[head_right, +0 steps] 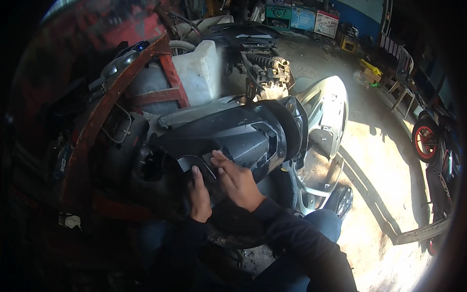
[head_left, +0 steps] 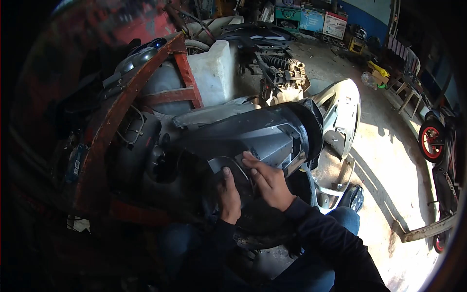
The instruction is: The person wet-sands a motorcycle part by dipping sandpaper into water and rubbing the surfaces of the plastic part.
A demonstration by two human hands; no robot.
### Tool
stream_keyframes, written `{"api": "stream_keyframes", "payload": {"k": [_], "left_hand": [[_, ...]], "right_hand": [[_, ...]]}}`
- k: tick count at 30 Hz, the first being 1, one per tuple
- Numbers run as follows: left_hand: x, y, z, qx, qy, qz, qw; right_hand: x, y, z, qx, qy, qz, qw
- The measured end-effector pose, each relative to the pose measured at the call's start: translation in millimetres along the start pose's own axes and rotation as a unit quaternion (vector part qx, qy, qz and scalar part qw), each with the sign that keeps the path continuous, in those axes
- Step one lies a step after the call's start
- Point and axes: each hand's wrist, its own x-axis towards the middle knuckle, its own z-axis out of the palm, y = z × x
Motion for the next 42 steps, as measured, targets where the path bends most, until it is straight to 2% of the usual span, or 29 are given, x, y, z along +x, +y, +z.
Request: {"api": "stream_keyframes", "payload": {"k": [2, 3, 5, 6, 9, 11, 13, 14, 15, 17, 18, 19, 21, 22, 23, 25, 27, 29, 30, 31, 32, 34, 35, 37, 39, 41, 42], "left_hand": [[2, 12, 7, 0.080, 0.023, -0.017, 0.996], [5, 17, 9, 0.079, 0.025, -0.016, 0.996], [15, 28, 9, 0.124, -0.059, 0.014, 0.990], [22, 29, 7, 0.145, -0.071, 0.058, 0.985], [42, 48, -2, 0.124, -0.101, 0.058, 0.986], [47, 53, -4, 0.106, -0.097, 0.032, 0.989], [52, 45, -8, 0.131, -0.080, -0.010, 0.988], [53, 36, -7, 0.144, -0.068, 0.035, 0.987], [51, 35, -4, 0.145, -0.070, 0.033, 0.986], [45, 40, -3, 0.140, -0.044, 0.020, 0.989], [48, 40, -5, 0.110, -0.061, 0.042, 0.991], [48, 41, -7, 0.112, -0.061, 0.042, 0.991], [43, 42, -6, 0.072, -0.051, -0.003, 0.996], [40, 39, -3, 0.094, -0.049, 0.019, 0.994], [37, 33, -4, 0.117, -0.047, 0.040, 0.991], [40, 27, -10, 0.113, -0.065, 0.063, 0.989], [40, 27, -21, 0.080, -0.069, 0.012, 0.994], [38, 22, -27, 0.070, -0.047, -0.009, 0.996], [32, 18, -28, 0.107, -0.041, 0.000, 0.993], [29, 15, -25, 0.144, -0.037, 0.011, 0.989], [21, 15, -25, 0.201, -0.076, 0.059, 0.975], [23, 1, -30, 0.153, -0.082, 0.056, 0.983], [25, -3, -36, 0.107, -0.089, 0.049, 0.989], [22, 7, -41, 0.153, -0.089, 0.052, 0.983], [16, 2, -39, 0.137, -0.032, 0.015, 0.990], [10, 1, -34, 0.138, -0.065, -0.001, 0.988], [6, 4, -32, 0.140, -0.059, 0.029, 0.988]], "right_hand": [[18, 18, -1, 0.005, 0.014, 0.074, 0.997], [28, 17, -3, 0.006, 0.012, 0.073, 0.997], [44, 15, -4, 0.020, 0.018, 0.087, 0.996], [44, 12, -3, 0.044, 0.024, 0.054, 0.997], [33, 0, 1, 0.104, 0.029, 0.027, 0.994], [31, 18, 8, 0.095, 0.023, 0.046, 0.994], [45, 17, 15, 0.061, 0.073, 0.129, 0.987], [48, 14, 18, 0.081, 0.090, 0.122, 0.985], [48, 5, 18, 0.081, 0.092, 0.124, 0.985], [37, -7, 23, 0.072, 0.076, 0.000, 0.994], [29, -4, 27, 0.073, 0.088, -0.002, 0.993], [31, 2, 29, 0.074, 0.089, -0.002, 0.993], [38, 7, 29, 0.072, 0.116, 0.082, 0.987], [49, 2, 27, 0.078, 0.115, 0.106, 0.985], [47, -2, 26, 0.078, 0.115, 0.106, 0.985], [39, -5, 23, 0.085, 0.091, 0.024, 0.992], [22, 0, 17, 0.094, 0.058, 0.025, 0.994], [12, 9, 16, 0.065, 0.015, 0.076, 0.995], [18, 16, 22, 0.075, 0.037, 0.121, 0.989], [24, 12, 29, 0.073, 0.038, 0.119, 0.990], [28, 6, 37, 0.057, 0.046, 0.076, 0.994], [21, -6, 43, 0.035, 0.051, 0.003, 0.998], [11, -6, 46, 0.040, 0.054, 0.002, 0.998], [-5, -2, 46, 0.110, 0.064, 0.022, 0.992], [-2, 6, 43, 0.107, 0.062, 0.056, 0.991], [9, 13, 41, 0.107, 0.101, 0.120, 0.982], [7, 1, 43, 0.116, 0.112, 0.093, 0.983]]}}
